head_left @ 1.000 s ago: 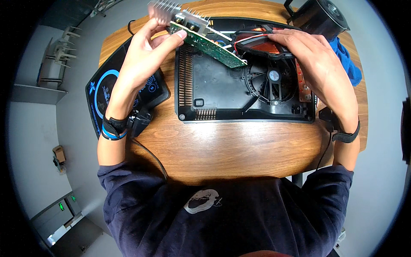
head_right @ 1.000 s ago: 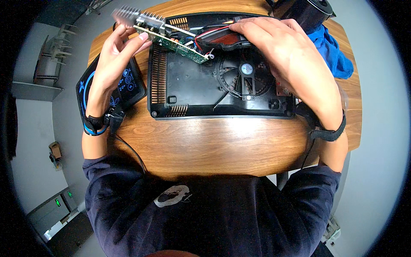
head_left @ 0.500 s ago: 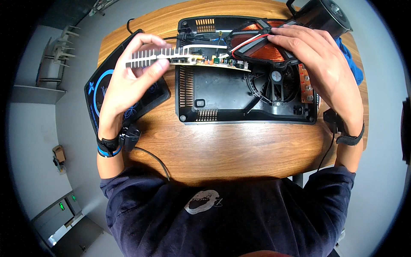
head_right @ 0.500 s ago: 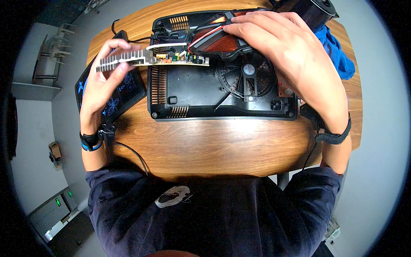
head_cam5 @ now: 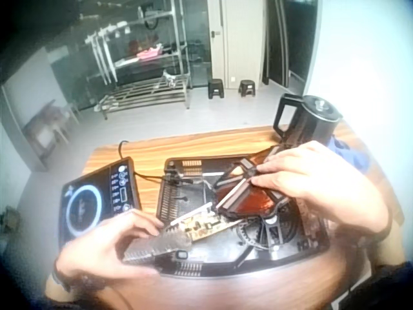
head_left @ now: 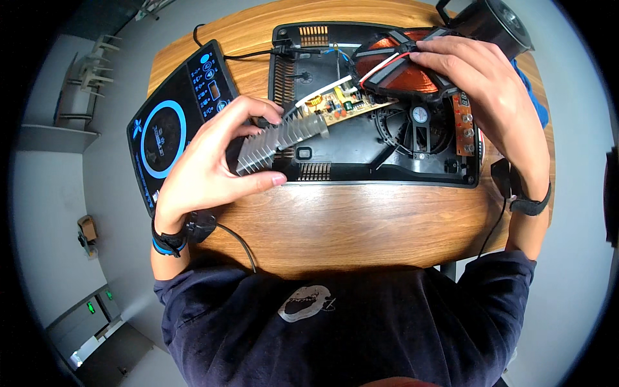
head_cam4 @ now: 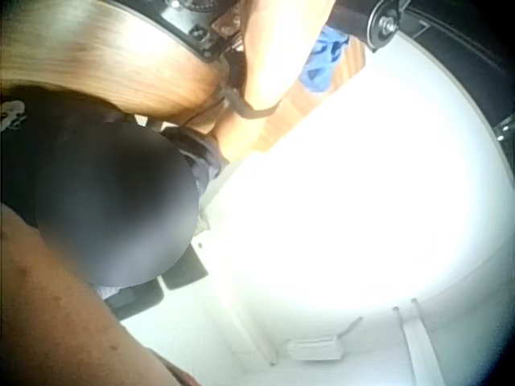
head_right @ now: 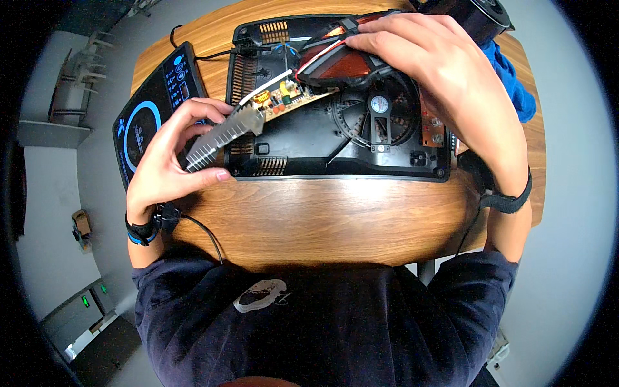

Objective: The person disassembles an induction cooktop, removes the copper coil and circuit board, then reassembles the unit by securing the coil and board with screws. The cooktop cover is placed back on top.

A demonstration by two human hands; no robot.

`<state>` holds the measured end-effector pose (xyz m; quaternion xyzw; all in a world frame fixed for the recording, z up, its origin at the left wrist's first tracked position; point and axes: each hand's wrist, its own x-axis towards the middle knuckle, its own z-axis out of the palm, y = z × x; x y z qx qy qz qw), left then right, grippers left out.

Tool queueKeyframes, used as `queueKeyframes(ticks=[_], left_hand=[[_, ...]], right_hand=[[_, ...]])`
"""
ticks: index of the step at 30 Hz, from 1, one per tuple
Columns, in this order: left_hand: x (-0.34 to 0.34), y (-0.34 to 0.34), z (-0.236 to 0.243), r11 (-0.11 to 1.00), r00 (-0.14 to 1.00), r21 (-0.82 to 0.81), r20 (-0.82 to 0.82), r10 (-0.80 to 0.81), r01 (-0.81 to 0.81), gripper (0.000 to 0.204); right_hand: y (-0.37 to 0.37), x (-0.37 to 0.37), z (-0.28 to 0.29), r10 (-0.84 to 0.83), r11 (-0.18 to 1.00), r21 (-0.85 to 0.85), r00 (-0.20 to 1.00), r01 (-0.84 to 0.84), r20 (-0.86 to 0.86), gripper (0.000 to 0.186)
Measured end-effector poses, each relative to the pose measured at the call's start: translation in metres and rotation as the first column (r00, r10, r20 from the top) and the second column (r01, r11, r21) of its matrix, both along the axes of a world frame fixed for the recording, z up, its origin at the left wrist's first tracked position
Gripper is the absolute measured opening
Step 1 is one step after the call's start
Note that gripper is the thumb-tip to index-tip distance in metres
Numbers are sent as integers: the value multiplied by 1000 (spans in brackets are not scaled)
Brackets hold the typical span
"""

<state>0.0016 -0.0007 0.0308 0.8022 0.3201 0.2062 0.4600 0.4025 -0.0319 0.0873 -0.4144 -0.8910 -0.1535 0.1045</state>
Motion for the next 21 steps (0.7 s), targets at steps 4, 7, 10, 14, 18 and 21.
queueKeyframes(ticks=[4,7,10,14,18,21], left_hand=[[3,-5,5,998,995,50,-97,-18,23,58],[3,-3,5,994,996,110,-84,-13,22,52],[4,1,-2,979,997,200,61,39,-50,49],[0,8,-7,987,989,120,118,90,-105,44],[7,10,-13,995,990,41,114,81,-86,44],[13,7,-7,991,998,136,-61,7,2,52]], right_hand=[[-7,0,-3,-12,999,37,998,10,69,50],[-13,-3,-2,-25,996,89,990,13,139,49],[-19,-5,-2,-57,985,172,976,20,209,47],[-20,-13,14,-33,968,248,960,-38,276,45],[-13,-20,32,66,912,366,946,-187,319,40],[-7,-16,27,70,905,378,943,-197,325,32]])
